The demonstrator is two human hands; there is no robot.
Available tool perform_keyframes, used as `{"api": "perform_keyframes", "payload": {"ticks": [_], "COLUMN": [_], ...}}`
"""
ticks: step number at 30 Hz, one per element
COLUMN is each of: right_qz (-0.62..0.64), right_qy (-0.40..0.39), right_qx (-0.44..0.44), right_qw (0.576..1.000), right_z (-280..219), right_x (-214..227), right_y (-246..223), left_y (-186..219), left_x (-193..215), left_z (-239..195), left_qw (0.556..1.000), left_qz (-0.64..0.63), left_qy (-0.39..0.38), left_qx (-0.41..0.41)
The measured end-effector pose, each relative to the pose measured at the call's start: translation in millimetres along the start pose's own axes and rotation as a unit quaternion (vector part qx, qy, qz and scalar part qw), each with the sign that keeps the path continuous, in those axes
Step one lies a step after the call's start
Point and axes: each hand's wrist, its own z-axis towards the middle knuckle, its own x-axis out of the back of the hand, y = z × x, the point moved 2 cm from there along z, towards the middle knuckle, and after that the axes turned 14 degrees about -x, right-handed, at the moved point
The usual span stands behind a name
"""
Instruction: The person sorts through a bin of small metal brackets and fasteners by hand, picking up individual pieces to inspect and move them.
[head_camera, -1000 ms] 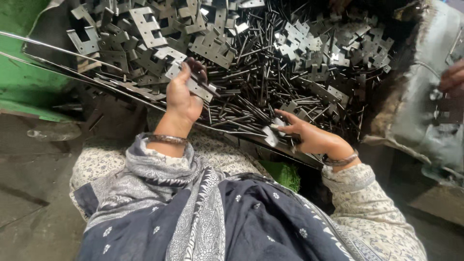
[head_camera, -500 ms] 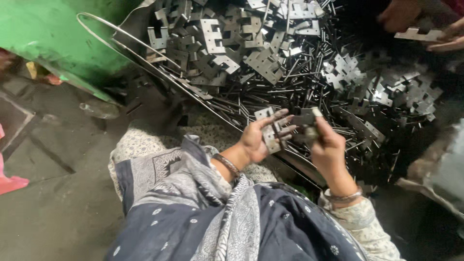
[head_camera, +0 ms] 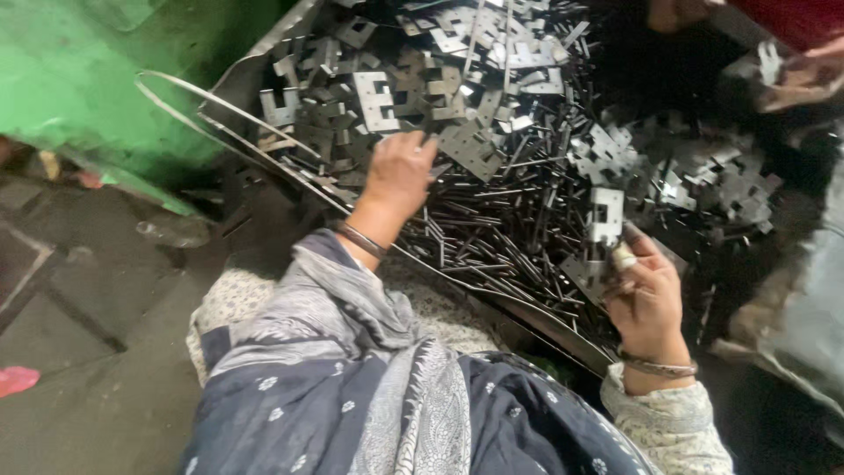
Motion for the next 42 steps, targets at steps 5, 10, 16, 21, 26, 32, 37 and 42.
{"api": "perform_keyframes", "payload": {"ticks": [5,10,16,21,26,32,37,42], "right_qz": [-0.339,-0.716,-0.771,-0.745,-0.778,-0.740,-0.593,-0.181], "right_qy": [0.254,0.499,0.413,0.078,0.060,0.108,0.288,0.191], "right_qx": [0.346,0.317,0.299,0.230,0.162,0.188,0.144,0.094], "right_qw": [0.837,0.372,0.383,0.621,0.604,0.637,0.738,0.960], "right_z": [-22,-53,-42,10,25,20,26,15], "right_x": [155,313,207,65,62,90,133,132], "right_y": [-76,-131,-94,0,33,36,32,-2], "left_y": [-54,-65,-57,-22,8,50,90,87], "left_x": [-26,-9,1,-4,22,33,-40,-54], "left_z": [-11,-10,2,31,41,64,14,-3], "left_qw": [0.988,0.979,0.985,0.971,0.456,0.612,0.967,0.982], "left_qz": [-0.070,-0.105,-0.042,-0.226,-0.763,-0.746,-0.041,-0.075], "left_qy": [-0.100,-0.044,-0.079,0.075,0.307,0.013,-0.212,-0.075], "left_qx": [-0.097,-0.171,-0.148,-0.007,0.341,0.261,-0.136,-0.159]}}
